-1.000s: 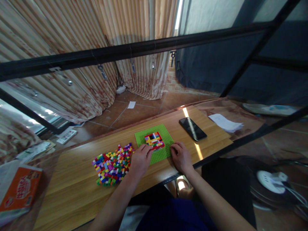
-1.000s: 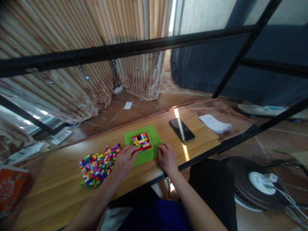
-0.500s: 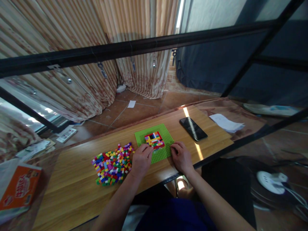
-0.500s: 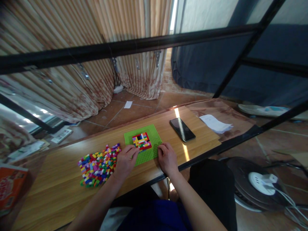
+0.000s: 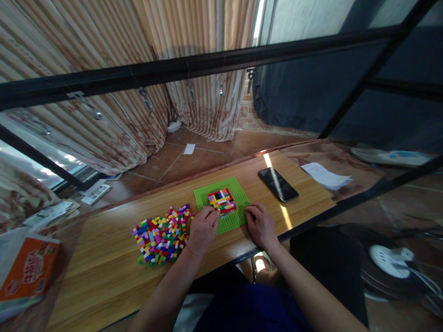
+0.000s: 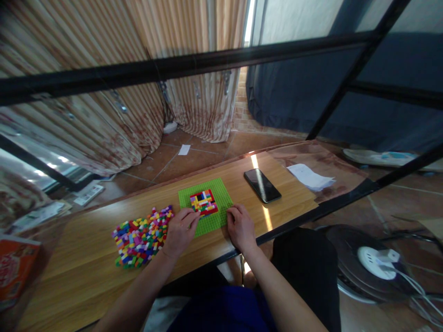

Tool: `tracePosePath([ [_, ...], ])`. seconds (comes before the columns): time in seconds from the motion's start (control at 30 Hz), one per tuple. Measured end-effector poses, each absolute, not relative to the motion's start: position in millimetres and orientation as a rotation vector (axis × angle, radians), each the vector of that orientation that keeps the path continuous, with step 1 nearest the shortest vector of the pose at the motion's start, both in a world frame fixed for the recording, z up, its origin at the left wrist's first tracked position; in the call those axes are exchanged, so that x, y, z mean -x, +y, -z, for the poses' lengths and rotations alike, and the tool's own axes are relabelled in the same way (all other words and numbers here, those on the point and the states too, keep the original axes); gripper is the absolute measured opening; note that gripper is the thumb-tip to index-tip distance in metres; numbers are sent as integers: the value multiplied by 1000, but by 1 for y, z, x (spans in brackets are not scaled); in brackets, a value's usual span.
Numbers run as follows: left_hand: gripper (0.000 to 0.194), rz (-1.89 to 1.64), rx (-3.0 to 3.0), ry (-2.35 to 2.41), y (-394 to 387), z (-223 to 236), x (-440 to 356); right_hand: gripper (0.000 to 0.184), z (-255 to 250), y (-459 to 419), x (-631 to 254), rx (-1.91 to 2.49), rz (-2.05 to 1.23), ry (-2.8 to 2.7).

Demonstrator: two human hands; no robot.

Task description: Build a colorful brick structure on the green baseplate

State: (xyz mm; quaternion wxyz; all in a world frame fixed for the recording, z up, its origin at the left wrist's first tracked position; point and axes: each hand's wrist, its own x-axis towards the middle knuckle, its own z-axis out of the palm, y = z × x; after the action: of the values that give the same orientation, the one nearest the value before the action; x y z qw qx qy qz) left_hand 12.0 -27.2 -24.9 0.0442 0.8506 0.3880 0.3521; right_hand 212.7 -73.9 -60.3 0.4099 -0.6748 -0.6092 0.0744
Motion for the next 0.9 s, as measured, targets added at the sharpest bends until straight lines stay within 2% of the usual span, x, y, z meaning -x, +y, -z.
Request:
tracePosePath([
  [0.43,23,-889,-2666,1197,-23,22,-11,21,54,-74,-211,1719,-250,-1417],
  [0.7,22,-870,-2712,1184,-23,22,-10,49,34,-52,-172,1689,-198,-1325],
  [0.9,13,-1006,-2498,1179,-26,26,-10,51,42,-44,-157,1753,-338,-1322],
])
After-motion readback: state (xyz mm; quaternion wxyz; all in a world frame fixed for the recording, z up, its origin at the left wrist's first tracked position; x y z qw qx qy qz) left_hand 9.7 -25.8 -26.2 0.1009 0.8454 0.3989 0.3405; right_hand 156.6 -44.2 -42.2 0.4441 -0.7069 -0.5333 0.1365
